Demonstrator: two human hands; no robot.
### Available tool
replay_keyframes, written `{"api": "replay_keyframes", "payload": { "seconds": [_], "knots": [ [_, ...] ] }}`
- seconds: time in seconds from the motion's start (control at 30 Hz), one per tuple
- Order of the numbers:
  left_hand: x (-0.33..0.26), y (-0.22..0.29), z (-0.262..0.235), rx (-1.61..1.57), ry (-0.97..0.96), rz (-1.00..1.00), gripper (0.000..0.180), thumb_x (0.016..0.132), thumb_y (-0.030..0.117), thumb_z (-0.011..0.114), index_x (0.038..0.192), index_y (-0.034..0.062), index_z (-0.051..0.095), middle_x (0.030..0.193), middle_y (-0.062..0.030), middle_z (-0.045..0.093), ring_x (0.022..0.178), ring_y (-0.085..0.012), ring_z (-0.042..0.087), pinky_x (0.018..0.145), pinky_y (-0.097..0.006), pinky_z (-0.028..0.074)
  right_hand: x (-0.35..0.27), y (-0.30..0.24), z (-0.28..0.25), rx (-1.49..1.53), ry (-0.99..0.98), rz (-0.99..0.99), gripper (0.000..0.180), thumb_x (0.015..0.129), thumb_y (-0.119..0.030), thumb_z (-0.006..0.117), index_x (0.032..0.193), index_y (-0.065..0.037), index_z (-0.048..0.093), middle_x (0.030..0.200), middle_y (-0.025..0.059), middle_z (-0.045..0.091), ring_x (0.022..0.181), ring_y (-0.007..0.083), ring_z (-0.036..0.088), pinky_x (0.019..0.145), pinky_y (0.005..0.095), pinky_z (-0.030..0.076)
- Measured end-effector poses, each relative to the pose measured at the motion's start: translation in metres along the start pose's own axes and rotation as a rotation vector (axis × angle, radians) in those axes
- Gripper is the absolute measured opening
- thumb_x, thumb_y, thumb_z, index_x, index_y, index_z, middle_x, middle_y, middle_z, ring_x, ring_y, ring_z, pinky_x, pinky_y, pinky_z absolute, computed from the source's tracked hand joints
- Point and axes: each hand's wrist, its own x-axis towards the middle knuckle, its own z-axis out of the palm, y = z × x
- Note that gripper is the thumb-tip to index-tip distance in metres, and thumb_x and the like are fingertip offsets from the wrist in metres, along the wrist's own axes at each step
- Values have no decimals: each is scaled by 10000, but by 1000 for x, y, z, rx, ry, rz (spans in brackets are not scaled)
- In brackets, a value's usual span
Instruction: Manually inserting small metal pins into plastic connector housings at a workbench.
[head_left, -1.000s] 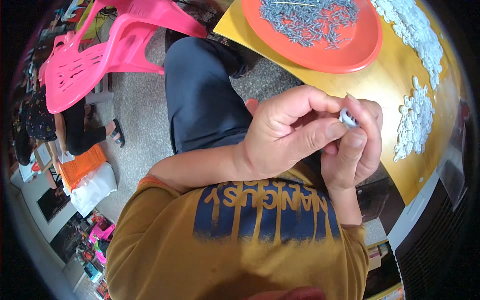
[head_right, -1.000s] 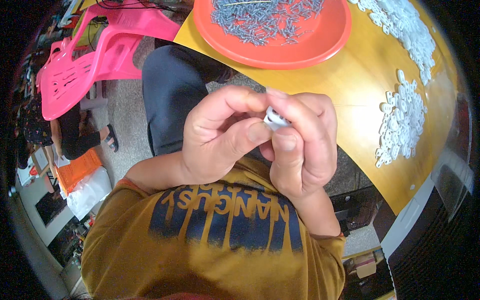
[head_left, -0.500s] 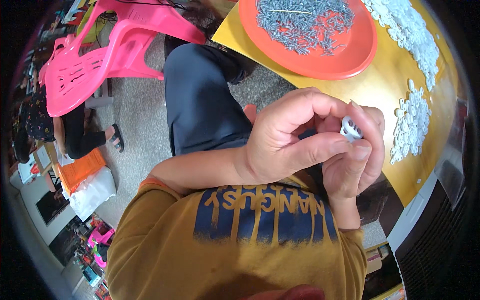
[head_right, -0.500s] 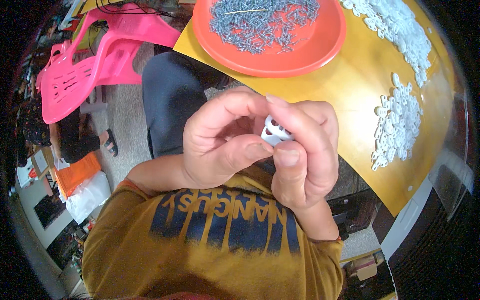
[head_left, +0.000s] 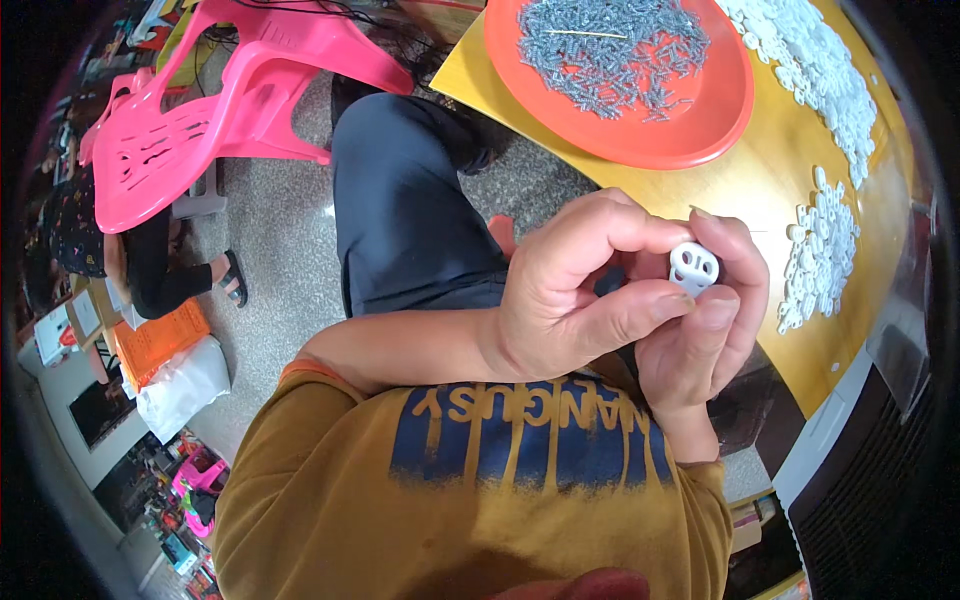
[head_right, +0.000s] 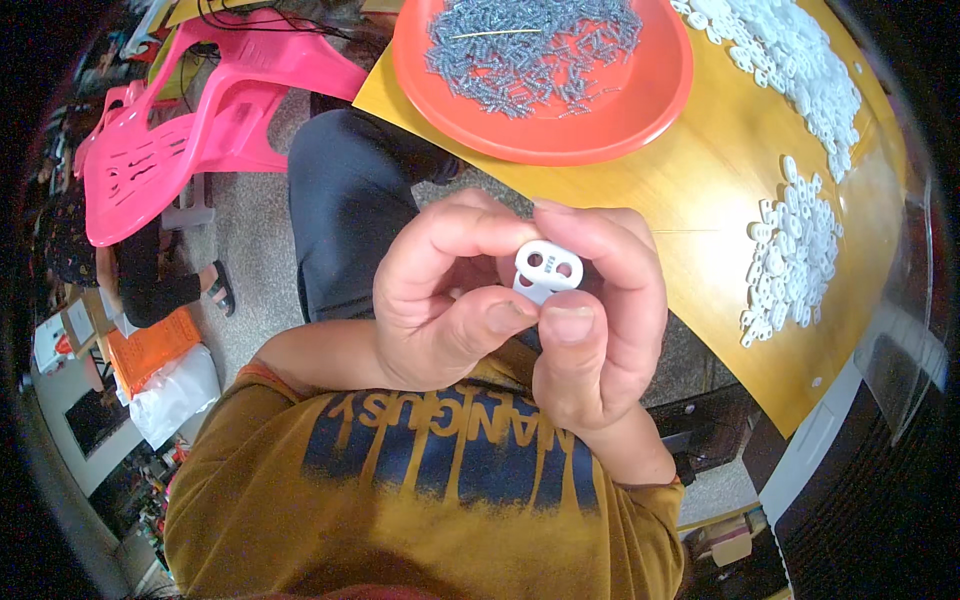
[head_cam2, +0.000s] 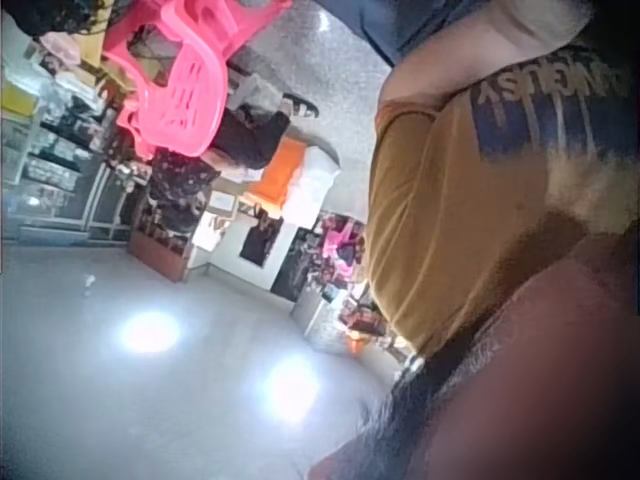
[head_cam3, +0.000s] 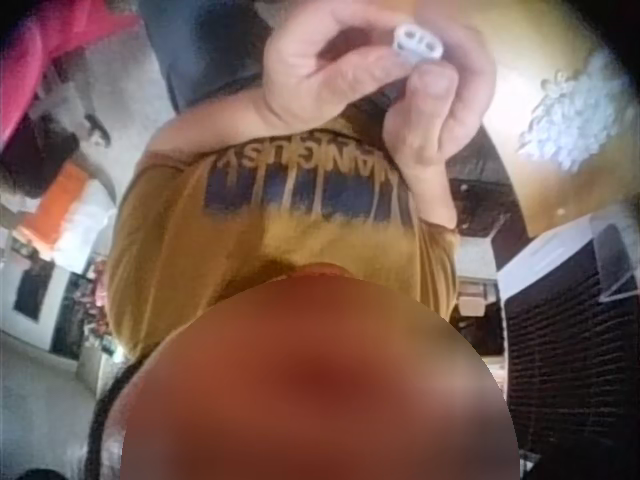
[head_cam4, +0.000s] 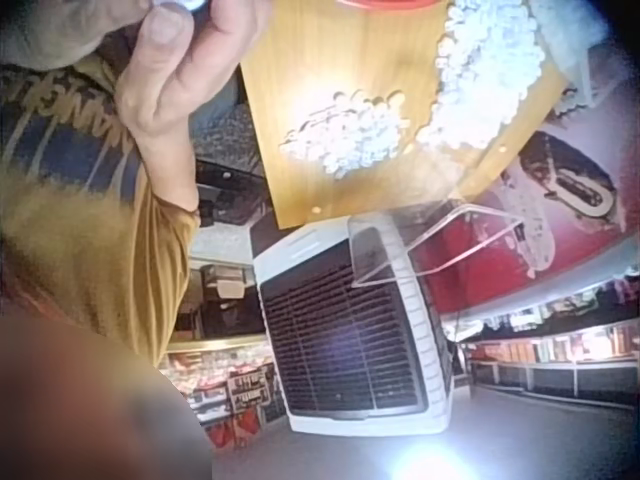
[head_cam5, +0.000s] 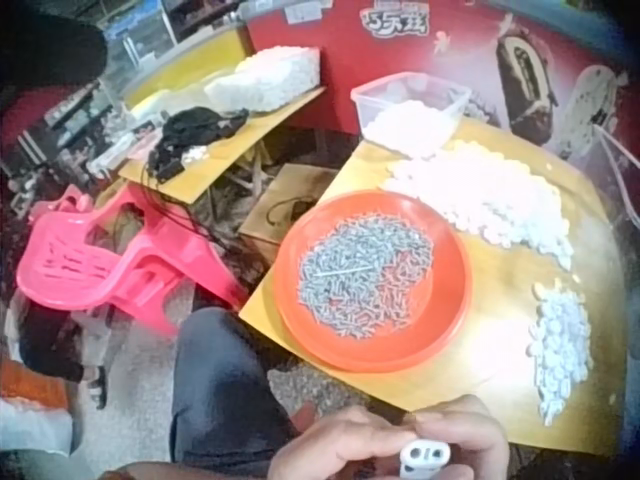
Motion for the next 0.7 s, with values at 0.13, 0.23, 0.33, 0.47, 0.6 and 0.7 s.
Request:
{"api": "replay_keyframes", "payload": {
  "seconds": [0.13,0.23,0.33,0.47,0.6,0.7],
  "knots": [
    [-1,1,2,28,19,-9,337,786,121,596,1057,-27,461,866,-65,475,746,-98,474,653,-210,388,-2,-7,5,13,46,69,458,875,-360,387,1101,38,394,975,106,467,844,145,461,758,271,377],
    [-1,1,3,36,33,-2,328,790,114,589,1057,-27,461,866,-65,476,739,-98,475,651,-210,389,-4,-8,9,60,88,101,449,878,-352,382,1095,40,405,974,103,469,853,146,461,766,271,376],
    [-3,-1,4,38,66,1,323,790,105,585,1057,-28,461,867,-65,476,733,-99,476,655,-211,391,-2,0,11,96,117,-5,334,874,-220,408,1062,55,442,907,88,461,759,103,447,687,228,375],
    [-2,0,1,75,69,36,318,790,99,583,1055,-27,462,864,-69,478,719,-97,471,639,-209,385,0,1,12,57,109,-79,312,878,-193,394,1059,56,444,901,94,470,745,102,450,675,222,378],
    [-1,-2,-1,107,21,91,321,792,112,585,1057,-12,452,843,-71,476,689,-95,458,606,-204,369,-1,-1,13,-78,62,-97,368,901,-303,327,1048,20,425,910,94,458,751,121,429,662,247,357],
    [-2,-5,8,72,92,107,302,774,136,608,1009,3,474,761,-59,474,628,-110,459,564,-216,370,-2,-1,15,-68,76,-96,344,904,-303,315,1024,4,414,894,97,451,719,118,419,636,247,347]
  ]
}}
